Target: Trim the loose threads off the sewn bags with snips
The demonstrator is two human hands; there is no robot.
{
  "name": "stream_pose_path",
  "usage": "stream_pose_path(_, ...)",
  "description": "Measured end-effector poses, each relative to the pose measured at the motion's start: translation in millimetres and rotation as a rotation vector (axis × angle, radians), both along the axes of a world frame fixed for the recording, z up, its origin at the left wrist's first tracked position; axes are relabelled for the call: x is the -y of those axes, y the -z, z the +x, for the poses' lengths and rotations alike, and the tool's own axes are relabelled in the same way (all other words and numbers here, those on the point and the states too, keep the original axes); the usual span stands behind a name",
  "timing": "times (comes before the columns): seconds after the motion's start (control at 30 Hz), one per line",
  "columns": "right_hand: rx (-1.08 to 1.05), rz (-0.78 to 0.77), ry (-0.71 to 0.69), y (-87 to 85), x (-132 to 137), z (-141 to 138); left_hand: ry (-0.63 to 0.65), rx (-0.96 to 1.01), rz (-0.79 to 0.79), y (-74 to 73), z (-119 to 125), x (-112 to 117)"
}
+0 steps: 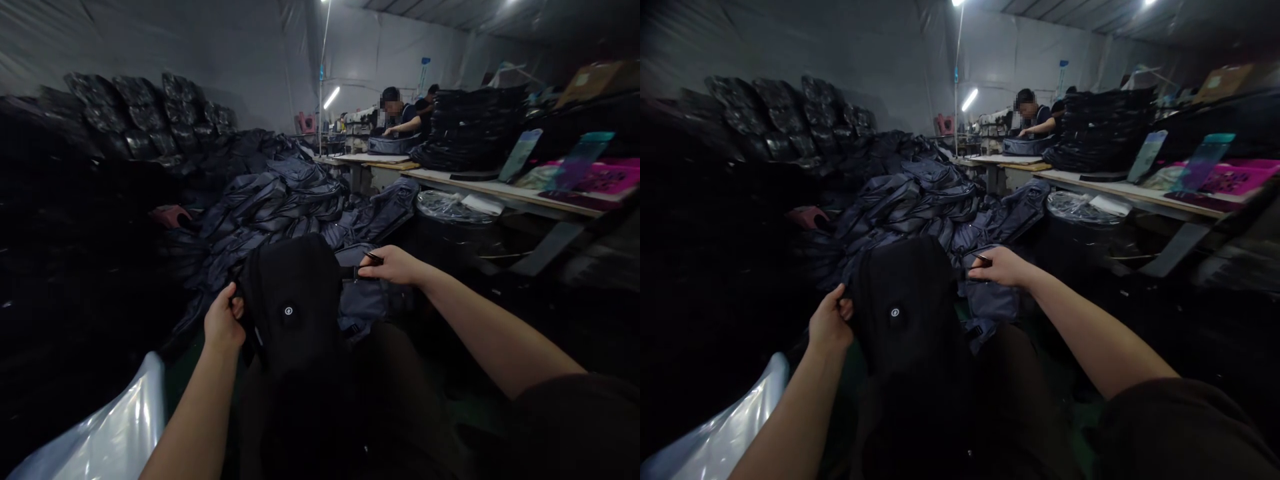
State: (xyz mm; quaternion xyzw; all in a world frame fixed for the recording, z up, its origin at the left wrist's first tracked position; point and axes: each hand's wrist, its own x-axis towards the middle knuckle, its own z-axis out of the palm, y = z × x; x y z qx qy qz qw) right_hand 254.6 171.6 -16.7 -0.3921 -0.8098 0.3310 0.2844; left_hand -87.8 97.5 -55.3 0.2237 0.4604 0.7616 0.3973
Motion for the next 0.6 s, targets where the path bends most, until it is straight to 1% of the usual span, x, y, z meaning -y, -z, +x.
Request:
stream_pose_path(0.07, 0.049, 0.107, 0.082, 0.8, -1.3, 2.1, 0.009, 0.007, 0.006, 1.4, 0.7, -1.6)
stream_pose_path(0.13, 0.043, 0.233, 0.235, 7.4, 6.4, -2.8, 0.018, 0.015, 0.014, 2.0, 2.3, -3.3)
stream_pose_path(0.2, -0.022, 0.332, 0.425, 21.2, 25.2, -13.8, 0.016, 0.024, 0.022, 1.6, 1.7, -5.0)
stream_pose_path(0.23, -0.061, 0.346, 0.49, 30.5, 38.1, -20.8, 0.016, 0.028, 0.025, 1.1, 0.2, -5.7)
stream_pose_path(0.27, -0.094, 0.315, 0.488, 41.0, 52.6, -28.3, 0.015, 0.031, 0.029, 0.5, -2.1, -6.2)
stream_pose_path(0.3, -0.112, 0.241, 0.41, 52.0, 67.7, -35.9, 0.015, 0.033, 0.032, -0.2, -5.0, -6.7)
stream_pose_path(0.37, -0.062, 0.008, 0.102, 72.9, 96.2, -49.3, 0.009, 0.036, 0.038, -1.8, -11.2, -7.4)
stream_pose_path(0.4, -0.043, -0.118, -0.003, 81.4, 107.9, -54.5, 0.003, 0.037, 0.039, -2.5, -14.1, -7.9)
stream_pose_path(0.43, -0.024, -0.21, -0.073, 88.2, 117.4, -58.3, -0.006, 0.037, 0.039, -3.0, -16.5, -8.5)
stream_pose_path(0.47, -0.008, -0.267, -0.116, 92.9, 124.3, -60.7, -0.016, 0.037, 0.037, -3.3, -18.4, -9.3)
stream_pose_path(0.5, 0.005, -0.29, -0.134, 95.8, 128.8, -61.8, -0.025, 0.036, 0.033, -3.3, -19.6, -10.4)
stream_pose_path(0.6, 0.045, -0.309, -0.168, 96.5, 131.9, -59.9, -0.05, 0.039, 0.012, -2.1, -20.8, -15.5)
